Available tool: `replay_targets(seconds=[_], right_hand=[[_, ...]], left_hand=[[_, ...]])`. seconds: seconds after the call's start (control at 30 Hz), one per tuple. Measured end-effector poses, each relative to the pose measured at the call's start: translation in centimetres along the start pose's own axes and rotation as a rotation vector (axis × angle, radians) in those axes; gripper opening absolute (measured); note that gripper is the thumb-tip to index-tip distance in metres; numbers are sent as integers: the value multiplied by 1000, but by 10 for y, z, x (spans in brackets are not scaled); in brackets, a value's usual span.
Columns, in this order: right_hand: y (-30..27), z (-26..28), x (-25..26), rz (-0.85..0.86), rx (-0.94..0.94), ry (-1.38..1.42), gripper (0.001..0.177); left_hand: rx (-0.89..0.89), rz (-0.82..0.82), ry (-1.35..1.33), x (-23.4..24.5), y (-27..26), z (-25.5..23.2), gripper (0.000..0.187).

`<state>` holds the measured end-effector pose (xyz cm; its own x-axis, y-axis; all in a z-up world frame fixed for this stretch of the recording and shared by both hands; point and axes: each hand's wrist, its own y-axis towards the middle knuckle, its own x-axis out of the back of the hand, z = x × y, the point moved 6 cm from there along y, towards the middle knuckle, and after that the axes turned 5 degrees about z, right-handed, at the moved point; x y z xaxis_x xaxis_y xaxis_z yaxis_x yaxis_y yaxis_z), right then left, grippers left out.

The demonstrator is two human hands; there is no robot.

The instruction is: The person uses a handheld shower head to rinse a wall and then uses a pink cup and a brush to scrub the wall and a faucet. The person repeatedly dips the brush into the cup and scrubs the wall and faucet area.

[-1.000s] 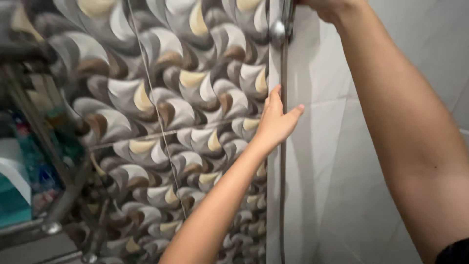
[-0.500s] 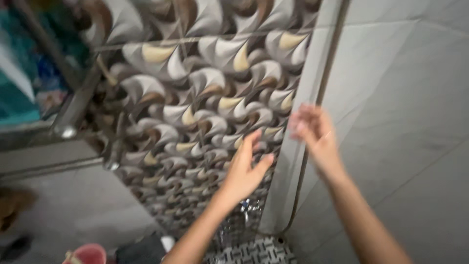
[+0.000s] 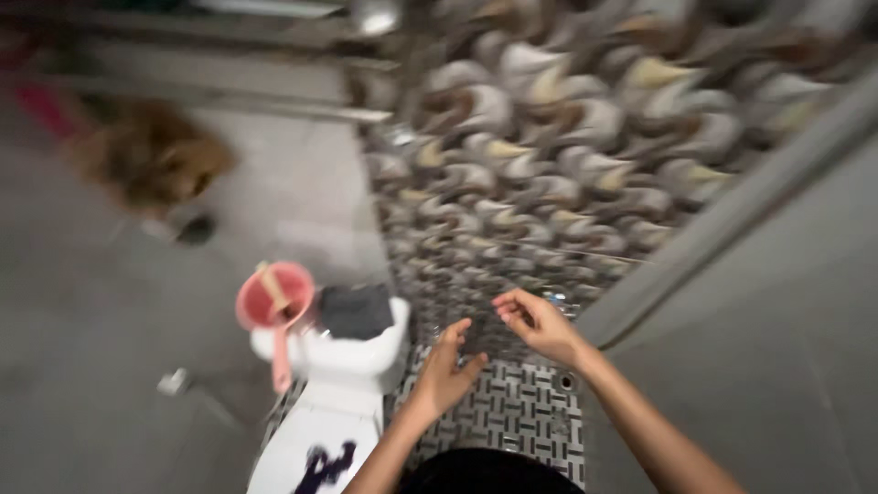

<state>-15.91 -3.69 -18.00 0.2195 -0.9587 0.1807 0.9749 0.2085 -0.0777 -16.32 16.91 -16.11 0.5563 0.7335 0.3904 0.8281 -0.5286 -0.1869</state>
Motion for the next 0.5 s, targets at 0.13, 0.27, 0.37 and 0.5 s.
replay_targets(seconds=[0.13, 0.27, 0.37, 0.5], right_hand=[[37, 23, -56, 250, 47, -144, 32], [77, 24, -117, 394, 26, -340, 33], [103, 28, -165, 502, 195, -340, 30], [118, 35, -210, 607, 243, -467, 32]], left_hand=[[-12, -254, 18, 40, -24, 52, 67], [88, -506, 72, 97, -51, 93, 66], [216, -729, 235, 152, -73, 118, 71], [545, -872, 503, 209, -79, 157, 91]])
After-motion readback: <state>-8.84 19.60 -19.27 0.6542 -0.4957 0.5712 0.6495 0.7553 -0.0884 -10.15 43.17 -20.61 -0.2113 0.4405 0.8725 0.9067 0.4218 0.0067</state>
